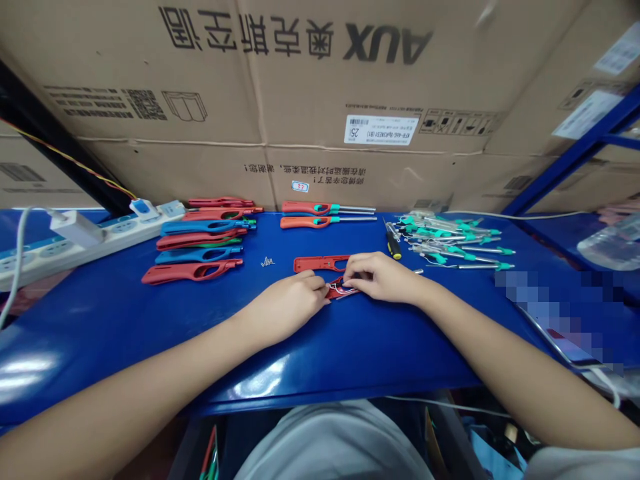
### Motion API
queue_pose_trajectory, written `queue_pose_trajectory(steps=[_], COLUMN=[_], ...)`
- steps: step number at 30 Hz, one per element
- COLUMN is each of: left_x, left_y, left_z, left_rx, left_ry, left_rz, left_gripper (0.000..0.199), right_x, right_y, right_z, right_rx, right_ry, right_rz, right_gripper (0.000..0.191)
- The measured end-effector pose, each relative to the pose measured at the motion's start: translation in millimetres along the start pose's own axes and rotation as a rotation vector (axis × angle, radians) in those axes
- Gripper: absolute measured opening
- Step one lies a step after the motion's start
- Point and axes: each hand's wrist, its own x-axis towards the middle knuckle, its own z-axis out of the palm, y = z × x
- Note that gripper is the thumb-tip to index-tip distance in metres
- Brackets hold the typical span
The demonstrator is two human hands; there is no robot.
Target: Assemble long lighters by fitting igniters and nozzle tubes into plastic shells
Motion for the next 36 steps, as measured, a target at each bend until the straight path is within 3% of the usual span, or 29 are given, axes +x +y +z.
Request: queue_pose_trajectory(steps=[6, 10, 15, 21, 26, 36], left_x=[-0.6, -0.2, 0.2, -1.9, -2.7, -3.5], left_y=[-4.1, -2.9, -4.6, -5.9, -1.7, 2.3], left_z=[-6.0, -8.4, -3.5, 1.1, -0.3, 3.3], left_rx=[-0.14, -0.167, -0.191, -0.14, -0.041, 0.071], left_ry=[0.002, 0.021, 0.063, 0.073, 0.025, 0.035], left_rz=[-0.072, -0.119, 0.003, 0.046, 0.027, 0.037], left_gripper=[0.019, 0.015, 0.021, 0.031, 0.032, 0.031], right_x=[-7.7, -8.5, -7.6, -9.5, -9.7, -6.3], right_y=[-11.6, -14.8, -13.3, -13.9, -16.1, -12.4], right_z=[-15.4, -13.6, -12.1, -19.9, -17.9, -5.3], right_rx=[0.021, -0.025, -0.018, 0.067, 0.093, -0.015], right_ry=[-0.061, -0.15, -0.112, -0.106, -0.177, -0.124], right_rz=[-0.034, -0.047, -0.051, 0.1, 0.083, 0.042], right_gripper=[0.011, 0.014, 0.006, 0.008, 0.013, 0.02])
